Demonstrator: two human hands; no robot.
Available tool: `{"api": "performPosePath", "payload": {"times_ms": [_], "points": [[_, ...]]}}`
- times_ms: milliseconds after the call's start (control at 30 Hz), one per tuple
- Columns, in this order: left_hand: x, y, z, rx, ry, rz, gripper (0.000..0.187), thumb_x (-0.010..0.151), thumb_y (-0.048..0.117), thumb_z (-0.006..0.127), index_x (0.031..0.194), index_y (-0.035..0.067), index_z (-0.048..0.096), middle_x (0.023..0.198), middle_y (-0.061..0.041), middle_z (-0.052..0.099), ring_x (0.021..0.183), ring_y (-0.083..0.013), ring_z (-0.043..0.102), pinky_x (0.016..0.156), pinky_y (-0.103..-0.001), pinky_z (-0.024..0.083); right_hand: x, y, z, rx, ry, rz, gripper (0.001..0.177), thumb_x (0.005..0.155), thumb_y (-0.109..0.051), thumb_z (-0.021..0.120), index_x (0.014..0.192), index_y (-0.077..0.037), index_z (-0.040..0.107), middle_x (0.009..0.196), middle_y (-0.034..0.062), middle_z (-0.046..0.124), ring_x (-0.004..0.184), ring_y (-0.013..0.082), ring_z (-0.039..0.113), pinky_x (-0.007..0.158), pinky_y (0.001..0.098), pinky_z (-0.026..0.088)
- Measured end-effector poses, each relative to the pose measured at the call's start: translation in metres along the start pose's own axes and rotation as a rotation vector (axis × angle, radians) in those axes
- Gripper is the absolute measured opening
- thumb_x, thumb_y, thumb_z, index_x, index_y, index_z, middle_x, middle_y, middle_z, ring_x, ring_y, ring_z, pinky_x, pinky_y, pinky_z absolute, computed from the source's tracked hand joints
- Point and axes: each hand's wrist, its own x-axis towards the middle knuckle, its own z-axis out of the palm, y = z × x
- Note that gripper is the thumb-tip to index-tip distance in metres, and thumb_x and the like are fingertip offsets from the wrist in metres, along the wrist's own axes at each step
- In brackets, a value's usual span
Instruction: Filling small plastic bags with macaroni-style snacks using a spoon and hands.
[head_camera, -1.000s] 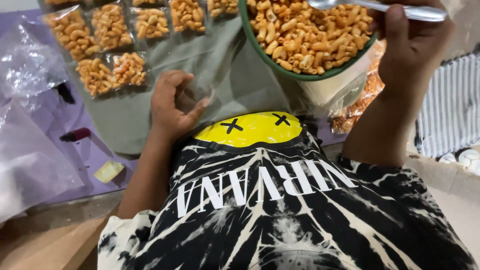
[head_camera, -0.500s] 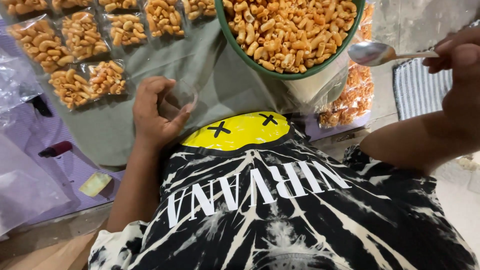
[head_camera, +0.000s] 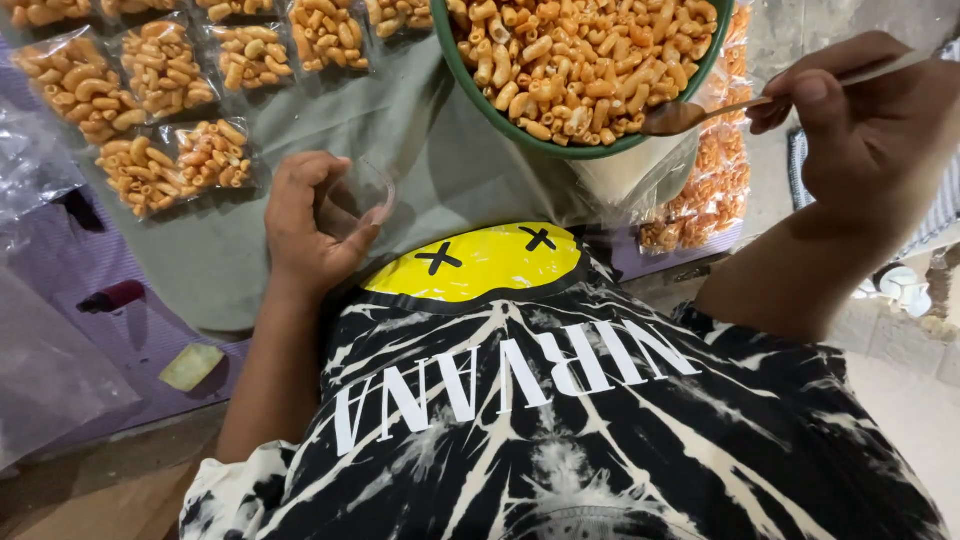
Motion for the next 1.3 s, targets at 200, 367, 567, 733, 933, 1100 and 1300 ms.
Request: {"api": "performPosePath", "payload": {"times_ms": [200, 367, 567, 733, 933, 1100, 1300], "points": [[-0.001, 0.004, 0.001, -0.042, 0.005, -0.036, 0.044, 0.096, 0.030, 0.076, 0.123, -0.001, 0.059, 0.115, -0.018, 0.058, 0.102, -0.0274, 0.059, 0.086, -0.036, 0.055, -0.018, 0.020, 0.004, 0.030, 0.130, -0.003, 0.037, 0.128, -0.010, 0.050, 0.114, 0.023, 0.056, 0.094, 0.0326, 0.058, 0.083, 0.0434, 0.068, 0.076, 0.0470, 0.057], [-0.002, 0.007, 0.000, -0.053, -0.010, -0.070, 0.044, 0.095, 0.023, 0.078, 0.125, -0.002, 0.058, 0.119, -0.019, 0.057, 0.109, -0.0290, 0.059, 0.095, -0.037, 0.057, -0.013, 0.033, 0.002, 0.082, 0.160, -0.049, 0.019, 0.129, 0.004, 0.047, 0.119, 0.019, 0.053, 0.099, 0.0312, 0.060, 0.086, 0.0419, 0.071, 0.072, 0.0418, 0.058], [0.000, 0.006, 0.001, 0.020, 0.011, -0.035, 0.043, 0.096, 0.030, 0.076, 0.121, 0.000, 0.058, 0.114, -0.016, 0.059, 0.099, -0.0279, 0.058, 0.082, -0.037, 0.051, 0.006, 0.023, 0.022, 0.074, 0.122, -0.103, 0.025, 0.127, 0.004, 0.048, 0.121, 0.028, 0.054, 0.098, 0.0400, 0.062, 0.091, 0.0495, 0.071, 0.080, 0.0518, 0.060], [0.001, 0.006, 0.001, 0.002, 0.002, -0.031, 0.043, 0.096, 0.030, 0.073, 0.120, -0.002, 0.058, 0.113, -0.018, 0.060, 0.101, -0.0290, 0.058, 0.086, -0.037, 0.053, 0.019, 0.016, 0.046, 0.117, 0.180, -0.005, 0.020, 0.126, 0.008, 0.046, 0.121, 0.024, 0.057, 0.099, 0.0402, 0.064, 0.090, 0.0450, 0.072, 0.080, 0.0478, 0.063], [0.000, 0.001, 0.002, -0.002, 0.003, -0.010, 0.045, 0.096, 0.034, 0.072, 0.119, -0.002, 0.058, 0.110, -0.017, 0.060, 0.098, -0.0294, 0.058, 0.085, -0.039, 0.051, 0.013, 0.034, 0.053, 0.091, 0.275, 0.344, 0.035, 0.128, -0.009, 0.048, 0.103, 0.007, 0.065, 0.081, 0.0148, 0.061, 0.070, 0.0186, 0.057, 0.062, 0.0294, 0.041], [0.001, 0.004, 0.000, -0.026, -0.007, -0.019, 0.044, 0.096, 0.029, 0.076, 0.121, -0.003, 0.058, 0.113, -0.018, 0.059, 0.102, -0.0295, 0.058, 0.086, -0.036, 0.054, 0.022, 0.034, 0.065, 0.188, 0.398, 0.463, 0.032, 0.120, -0.015, 0.047, 0.095, -0.002, 0.062, 0.081, 0.0117, 0.064, 0.062, 0.0160, 0.059, 0.052, 0.0288, 0.040], [0.001, 0.004, 0.001, -0.003, -0.005, -0.036, 0.045, 0.095, 0.034, 0.075, 0.120, 0.000, 0.059, 0.109, -0.016, 0.061, 0.095, -0.0276, 0.060, 0.080, -0.037, 0.052, 0.023, 0.063, 0.057, 0.426, 0.603, 0.446, 0.016, 0.108, -0.003, 0.047, 0.097, -0.003, 0.059, 0.076, 0.0133, 0.062, 0.052, 0.0188, 0.052, 0.042, 0.0328, 0.035]]}}
